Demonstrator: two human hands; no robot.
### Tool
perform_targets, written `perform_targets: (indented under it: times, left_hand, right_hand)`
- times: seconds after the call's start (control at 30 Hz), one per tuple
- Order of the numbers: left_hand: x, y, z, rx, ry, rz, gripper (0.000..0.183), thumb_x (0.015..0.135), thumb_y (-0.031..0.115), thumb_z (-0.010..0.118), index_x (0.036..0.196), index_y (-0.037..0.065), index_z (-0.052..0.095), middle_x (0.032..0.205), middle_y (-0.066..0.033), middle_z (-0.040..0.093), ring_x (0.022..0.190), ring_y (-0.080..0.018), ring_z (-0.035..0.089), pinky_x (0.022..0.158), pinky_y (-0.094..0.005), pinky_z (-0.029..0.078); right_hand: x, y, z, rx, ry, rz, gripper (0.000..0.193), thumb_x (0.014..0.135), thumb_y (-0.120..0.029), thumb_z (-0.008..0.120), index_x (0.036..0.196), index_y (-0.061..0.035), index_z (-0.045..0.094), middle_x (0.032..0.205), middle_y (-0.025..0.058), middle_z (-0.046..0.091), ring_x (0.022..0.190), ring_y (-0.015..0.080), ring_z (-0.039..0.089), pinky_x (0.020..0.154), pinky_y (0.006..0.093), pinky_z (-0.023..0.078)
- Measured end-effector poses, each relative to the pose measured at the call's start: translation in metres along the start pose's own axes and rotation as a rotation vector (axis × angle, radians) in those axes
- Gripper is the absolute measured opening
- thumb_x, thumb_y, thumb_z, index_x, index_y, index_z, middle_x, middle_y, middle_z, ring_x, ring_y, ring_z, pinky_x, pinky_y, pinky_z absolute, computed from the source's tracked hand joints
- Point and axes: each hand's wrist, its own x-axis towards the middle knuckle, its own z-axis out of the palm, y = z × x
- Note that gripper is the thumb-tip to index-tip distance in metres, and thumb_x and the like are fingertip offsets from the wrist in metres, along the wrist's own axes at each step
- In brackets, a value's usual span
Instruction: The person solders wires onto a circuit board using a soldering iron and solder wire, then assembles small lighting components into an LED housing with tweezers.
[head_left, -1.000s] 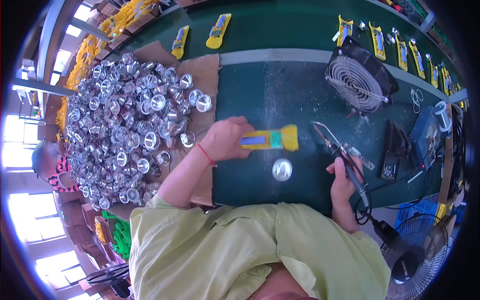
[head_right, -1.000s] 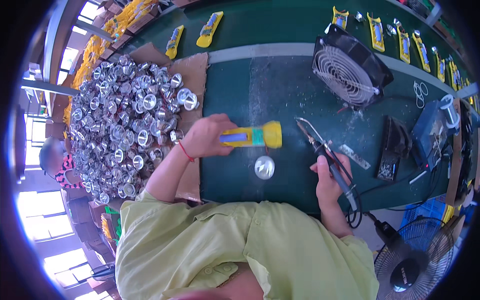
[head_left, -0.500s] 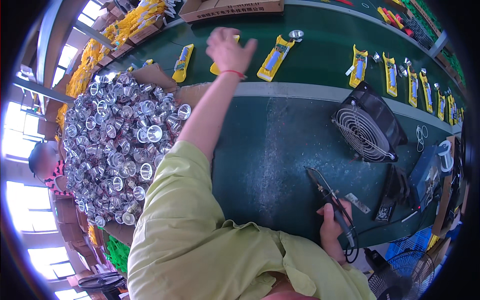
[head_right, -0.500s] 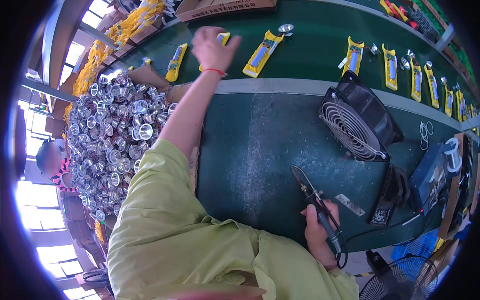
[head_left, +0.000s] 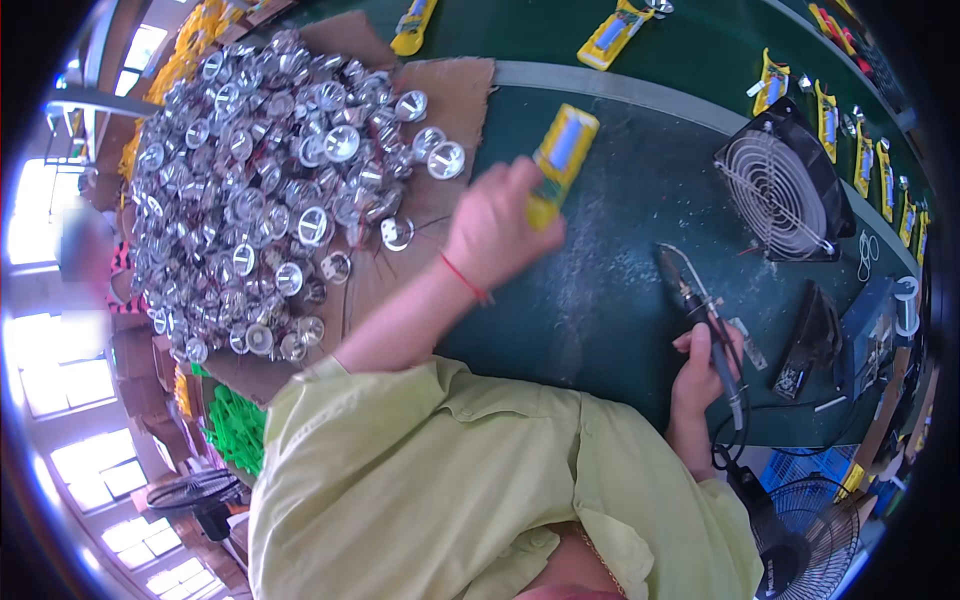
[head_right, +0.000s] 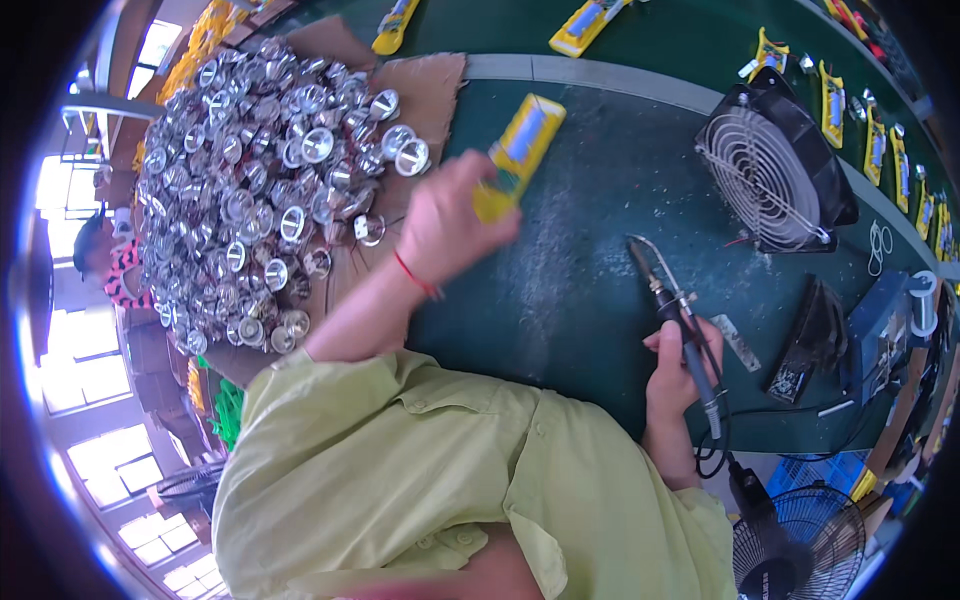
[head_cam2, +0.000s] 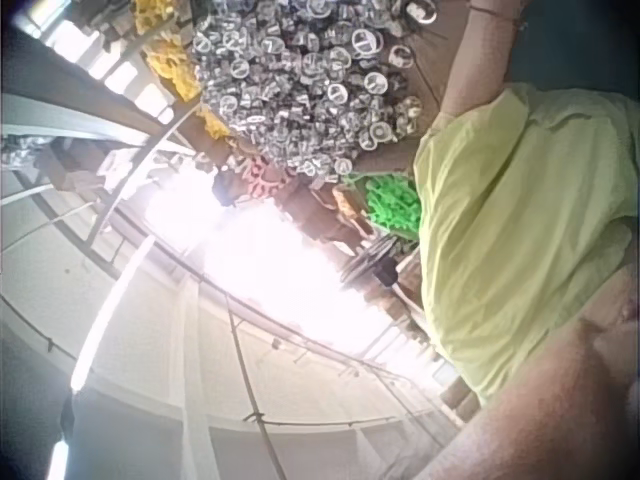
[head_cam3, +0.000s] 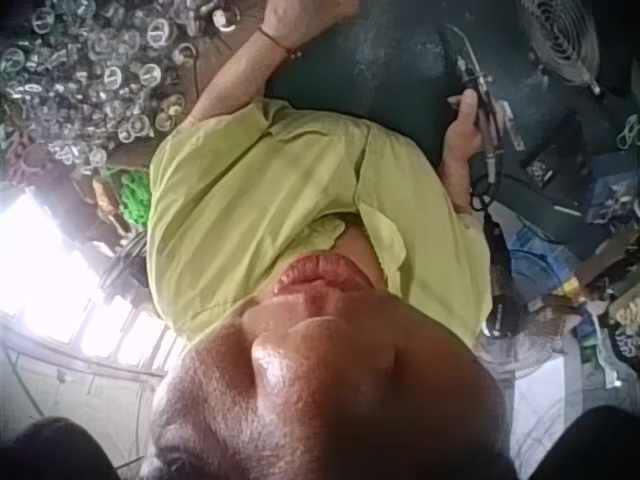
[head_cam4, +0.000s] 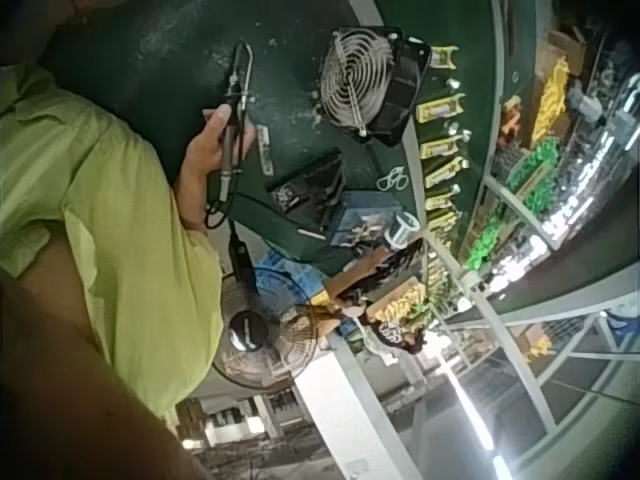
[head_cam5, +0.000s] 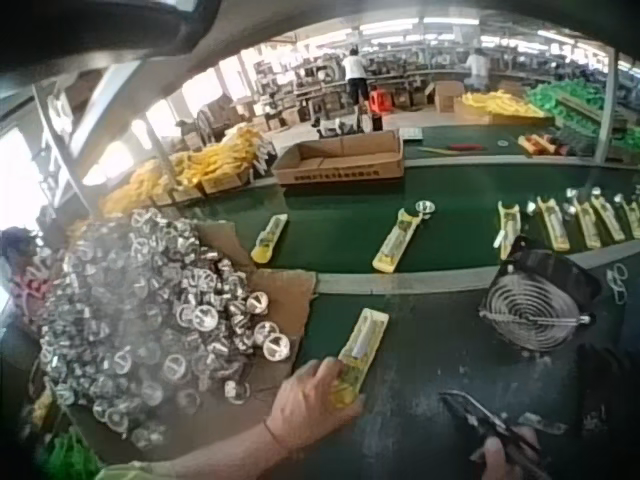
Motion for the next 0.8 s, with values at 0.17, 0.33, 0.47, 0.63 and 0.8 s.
perform_targets:
  times: [0.17, 0.33, 0.47, 0.63, 0.8]
  left_hand:
    - [-0.071, 0.032, 0.000, -0.116, 0.030, -0.111, 0.050, 0.060, 0.030, 0.078, 0.095, 0.006, 0.051, 0.087, -0.0113, 0.056, 0.073, -0.0286, 0.058, 0.063, -0.0354, 0.048]
    - [-0.070, -0.037, -0.052, 0.359, 0.163, 0.028, 0.015, 0.070, 0.008, 0.066, 0.084, 0.004, 0.063, 0.085, -0.0099, 0.061, 0.079, -0.0257, 0.057, 0.069, -0.0357, 0.047]
    - [-0.064, -0.066, -0.041, 0.829, -0.013, 0.227, 0.004, 0.069, 0.010, 0.061, 0.071, 0.007, 0.059, 0.074, -0.0060, 0.056, 0.082, -0.0202, 0.053, 0.068, -0.0339, 0.042]
    - [-0.059, -0.062, -0.039, 0.323, 0.136, 0.057, 0.006, 0.072, 0.012, 0.061, 0.071, 0.006, 0.060, 0.065, -0.0042, 0.059, 0.066, -0.0191, 0.058, 0.062, -0.0328, 0.044]
    - [-0.072, -0.006, -0.022, -0.411, -0.237, -0.400, 0.017, 0.080, 0.016, 0.064, 0.080, -0.001, 0.061, 0.071, -0.0041, 0.063, 0.058, -0.0057, 0.056, 0.053, -0.0199, 0.042]
  right_hand:
    - [-0.002, 0.001, -0.006, -0.021, -0.008, -0.106, 0.018, 0.081, -0.005, 0.057, 0.095, 0.0052, 0.049, 0.062, 0.0101, 0.058, 0.051, 0.0131, 0.056, 0.050, 0.0220, 0.046]
    - [-0.016, -0.004, -0.010, 0.002, -0.052, -0.137, 0.017, 0.081, -0.004, 0.057, 0.094, 0.0046, 0.050, 0.063, 0.0099, 0.058, 0.052, 0.0133, 0.056, 0.050, 0.0218, 0.046]
    - [-0.027, -0.008, -0.008, 0.046, -0.093, -0.122, 0.018, 0.081, -0.004, 0.059, 0.094, 0.0048, 0.050, 0.066, 0.0101, 0.058, 0.052, 0.0132, 0.057, 0.050, 0.0211, 0.046]
    - [-0.040, -0.021, -0.001, 0.057, -0.136, -0.136, 0.019, 0.081, -0.004, 0.058, 0.095, 0.0047, 0.050, 0.066, 0.0103, 0.057, 0.053, 0.0138, 0.057, 0.050, 0.0219, 0.046]
    - [-0.042, -0.026, 0.018, 0.055, -0.284, -0.197, 0.021, 0.078, -0.004, 0.064, 0.093, 0.0045, 0.052, 0.073, 0.0103, 0.060, 0.059, 0.0130, 0.061, 0.053, 0.0215, 0.048]
